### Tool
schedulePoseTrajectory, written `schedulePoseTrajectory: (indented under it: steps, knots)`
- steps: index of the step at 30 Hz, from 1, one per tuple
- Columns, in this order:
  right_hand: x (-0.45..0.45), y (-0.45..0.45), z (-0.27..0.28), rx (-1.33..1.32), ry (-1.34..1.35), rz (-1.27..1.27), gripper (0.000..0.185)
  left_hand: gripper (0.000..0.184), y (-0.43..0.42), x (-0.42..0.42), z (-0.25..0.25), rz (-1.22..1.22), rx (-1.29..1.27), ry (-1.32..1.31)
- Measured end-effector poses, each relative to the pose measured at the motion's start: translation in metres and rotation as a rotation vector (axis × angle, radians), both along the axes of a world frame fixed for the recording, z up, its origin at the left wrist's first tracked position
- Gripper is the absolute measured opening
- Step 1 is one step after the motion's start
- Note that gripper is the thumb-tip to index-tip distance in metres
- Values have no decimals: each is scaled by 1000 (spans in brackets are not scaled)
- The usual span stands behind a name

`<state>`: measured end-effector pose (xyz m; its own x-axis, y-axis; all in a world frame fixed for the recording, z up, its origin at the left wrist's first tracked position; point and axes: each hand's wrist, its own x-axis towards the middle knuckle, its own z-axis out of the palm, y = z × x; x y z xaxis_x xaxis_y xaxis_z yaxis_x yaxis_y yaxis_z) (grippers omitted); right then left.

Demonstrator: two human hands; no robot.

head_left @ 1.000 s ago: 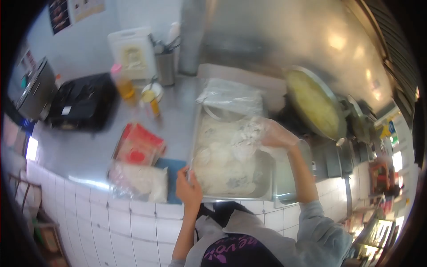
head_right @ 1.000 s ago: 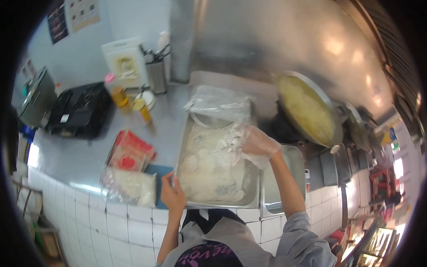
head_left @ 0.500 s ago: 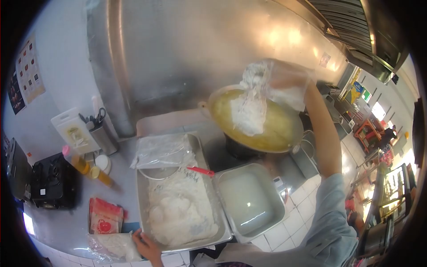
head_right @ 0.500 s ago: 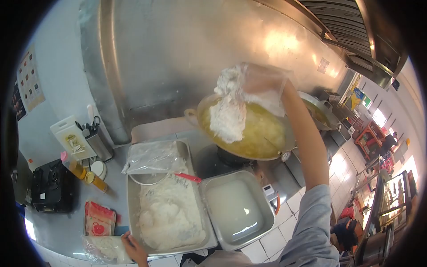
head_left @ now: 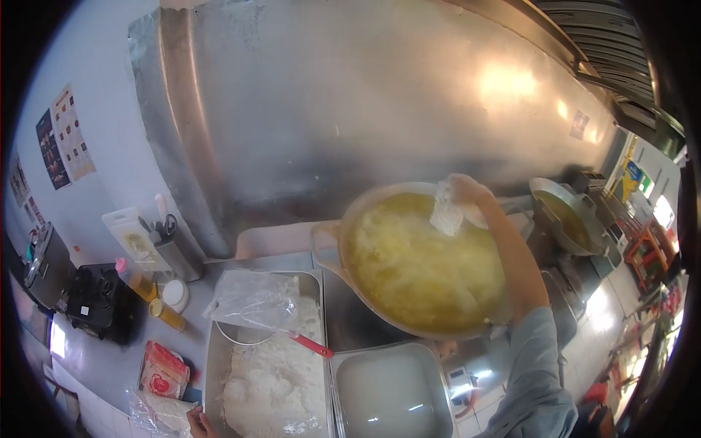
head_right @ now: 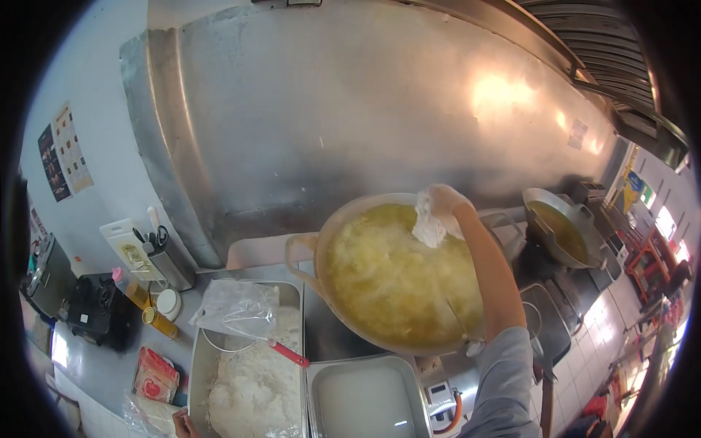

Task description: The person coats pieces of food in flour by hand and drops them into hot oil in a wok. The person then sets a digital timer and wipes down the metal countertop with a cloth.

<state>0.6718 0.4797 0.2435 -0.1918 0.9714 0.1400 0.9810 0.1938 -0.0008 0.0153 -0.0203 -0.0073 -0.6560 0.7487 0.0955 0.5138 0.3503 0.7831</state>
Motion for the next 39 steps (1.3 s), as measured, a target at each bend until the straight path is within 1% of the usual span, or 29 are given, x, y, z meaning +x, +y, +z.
schedulePoseTrajectory:
  steps: [1, 3, 4, 5, 6, 7, 9, 11, 13, 14, 15, 16, 17, 18, 20, 22, 23, 24, 26, 28, 29, 30, 31, 33, 35, 36, 37, 38, 39]
  knots:
    - [6, 8, -13, 0, 8, 15, 31, 32, 2, 1, 3, 15, 0, 8]
    - [14, 22, -37, -63, 42, -45, 35, 31, 3, 6, 6, -26, 82, -59]
    - [2, 11, -32, -71, 41, -38, 35, 31, 0, 2, 2, -19, 74, -60]
    - [-8, -2, -24, -179, 53, -44, 31, 29, -2, -5, -4, -17, 27, -28]
    - [-20, -17, -11, -284, 64, -52, 33, 28, -3, -8, -9, -18, -19, 5]
    - [-27, -24, -1, -287, 64, -52, 33, 28, -2, -6, -10, -17, -21, 5]
    - [-37, -32, 24, -116, -67, 38, 32, 26, 0, -5, -10, -30, 82, 80]
    - [-47, -44, 49, -11, 227, 30, 32, 25, 0, -6, -11, -24, 50, 47]
    - [-41, -27, 68, 30, 191, 104, 31, 24, -3, -9, -14, -17, 13, 11]
    - [-40, -22, 80, 8, 299, 164, 30, 29, -4, -12, -17, -42, 14, -23]
    - [-48, -31, 99, -13, 407, 224, 29, 40, -4, -15, -18, -67, 15, -57]
    - [-58, -41, 115, -19, 468, 273, 29, 40, -2, -16, -21, -65, 12, -57]
    - [-77, -59, 131, -28, 530, 322, 28, 31, 5, -10, -18, -66, 96, -66]
    - [-98, -78, 141, -37, 532, 321, 28, 24, 11, -6, -17, -66, 179, -75]
    - [-144, -119, 151, 18, 745, 266, 29, 24, 12, -8, -24, -79, 214, 35]
    - [-185, -158, 153, -88, 809, 299, 27, 25, 13, -4, -16, -87, 211, 120]
    - [-207, -174, 146, -169, 864, 332, 26, 25, 12, 1, -6, -88, 186, 89]
    - [-229, -190, 133, -208, 880, 335, 26, 24, 12, 5, 2, -88, 162, 58]
    - [-274, -228, 107, -208, 713, 553, 21, 25, 12, 1, -3, -99, 171, 94]
    - [-320, -268, 64, 116, 475, 984, 20, 25, 12, 4, 2, -92, 205, 98]
    - [-345, -282, 36, -16, 481, 757, 19, 25, 11, 6, 8, -90, 201, 97]
    - [-359, -278, -12, -258, 507, 727, 20, 24, 11, 8, 14, -73, 154, 25]
    - [-377, -280, -47, -367, 465, 745, 24, 24, 10, 9, 17, -56, 106, -49]
    - [-405, -283, -138, -467, 261, 493, 28, 24, 9, 5, 10, -65, 118, -58]
    - [-422, -291, -192, -472, 216, 349, 29, 22, 9, 2, 6, -81, 128, -90]
    - [-426, -291, -227, -476, 209, 353, 29, 22, 8, 1, 5, -74, 126, -96]
    - [-426, -289, -262, -432, 233, 285, 30, 22, 9, 1, 5, -86, 157, -87]
    - [-428, -291, -280, -389, 257, 219, 31, 22, 10, 2, 5, -96, 188, -77]
    - [-434, -298, -281, -390, 253, 224, 31, 21, 10, 3, 11, -88, 189, -82]
